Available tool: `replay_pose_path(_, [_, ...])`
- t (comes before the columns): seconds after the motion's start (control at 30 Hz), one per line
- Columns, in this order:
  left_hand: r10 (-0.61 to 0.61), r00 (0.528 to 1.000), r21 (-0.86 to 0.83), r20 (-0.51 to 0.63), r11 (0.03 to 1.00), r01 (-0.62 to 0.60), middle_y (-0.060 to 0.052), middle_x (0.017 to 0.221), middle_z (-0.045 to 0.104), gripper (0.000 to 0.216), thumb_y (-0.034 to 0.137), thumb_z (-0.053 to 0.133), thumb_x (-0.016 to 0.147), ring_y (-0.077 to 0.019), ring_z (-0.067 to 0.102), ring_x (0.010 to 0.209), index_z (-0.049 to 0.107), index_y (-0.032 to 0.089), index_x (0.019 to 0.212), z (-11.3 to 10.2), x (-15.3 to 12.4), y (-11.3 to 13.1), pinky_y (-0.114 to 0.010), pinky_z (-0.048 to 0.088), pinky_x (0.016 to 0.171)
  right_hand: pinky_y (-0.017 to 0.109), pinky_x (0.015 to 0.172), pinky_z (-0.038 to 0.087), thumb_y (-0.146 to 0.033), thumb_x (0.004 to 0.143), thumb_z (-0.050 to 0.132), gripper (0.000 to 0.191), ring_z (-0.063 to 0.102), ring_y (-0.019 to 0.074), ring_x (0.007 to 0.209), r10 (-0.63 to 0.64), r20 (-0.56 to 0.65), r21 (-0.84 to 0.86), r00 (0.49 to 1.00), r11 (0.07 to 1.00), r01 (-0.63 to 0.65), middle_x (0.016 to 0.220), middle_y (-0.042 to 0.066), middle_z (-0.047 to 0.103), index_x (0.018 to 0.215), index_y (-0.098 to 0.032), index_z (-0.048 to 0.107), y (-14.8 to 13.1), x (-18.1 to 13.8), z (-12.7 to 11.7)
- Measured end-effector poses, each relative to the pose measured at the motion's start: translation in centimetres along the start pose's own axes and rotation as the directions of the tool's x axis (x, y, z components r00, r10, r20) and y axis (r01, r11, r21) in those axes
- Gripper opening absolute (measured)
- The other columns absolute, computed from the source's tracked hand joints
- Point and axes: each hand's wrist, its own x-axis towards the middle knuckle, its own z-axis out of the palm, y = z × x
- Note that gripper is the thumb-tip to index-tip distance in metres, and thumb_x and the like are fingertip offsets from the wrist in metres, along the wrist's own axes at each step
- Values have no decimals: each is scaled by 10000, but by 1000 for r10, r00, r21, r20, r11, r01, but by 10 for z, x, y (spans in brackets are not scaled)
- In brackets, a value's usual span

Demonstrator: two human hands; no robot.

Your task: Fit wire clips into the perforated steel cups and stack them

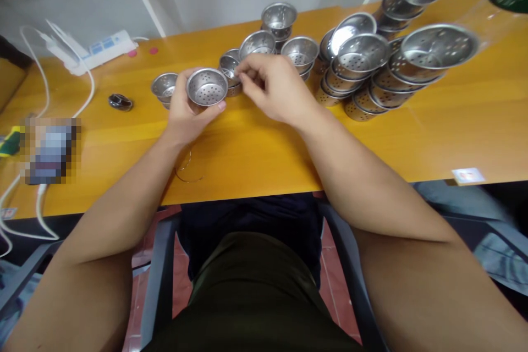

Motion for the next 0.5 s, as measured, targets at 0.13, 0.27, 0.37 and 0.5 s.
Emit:
replay_pose_path(0.13, [9, 1000, -10, -16, 1000, -9, -126, 1675, 738, 1057, 925, 1017, 1027, -428, 788, 1638, 517, 404, 1799, 0, 0, -5, -616, 695, 1419, 489, 1037, 619, -541, 1312, 612, 472, 759, 347, 1066, -9, -146, -5, 989, 1000, 8, 1264, 161, 883, 1597, -243, 843, 5, 1, -1])
replay_pose_path(0.27, [30, 999, -8, 23, 1000, -30, -123, 1632, 748, 1033, 975, 1010, 1007, -435, 796, 1619, 564, 376, 1721, 0, -3, -7, -628, 703, 1402, 478, 1028, 625, -581, 1312, 606, 500, 759, 345, 1071, -3, -148, 39, 989, 999, 9, 1247, 155, 872, 1588, -246, 854, 0, 0, 4])
replay_pose_path(0.37, [85, 995, -22, 57, 996, -83, -122, 1606, 746, 1031, 1005, 993, 1000, -448, 791, 1621, 576, 371, 1697, -1, -6, 1, -652, 701, 1400, 502, 1038, 638, -721, 1315, 560, 605, 791, 401, 1167, 27, -37, -14, 999, 1000, -27, 1261, 144, 888, 1645, -307, 852, -9, -1, 14])
replay_pose_path(0.5, [121, 988, -39, 94, 992, -118, -113, 1604, 746, 1025, 1038, 948, 1013, -440, 801, 1611, 563, 392, 1709, -1, -6, 12, -653, 712, 1389, 517, 1046, 657, -810, 1294, 544, 699, 806, 432, 1228, 64, 10, -76, 998, 995, -63, 1247, 135, 893, 1745, -345, 807, -18, 1, 22])
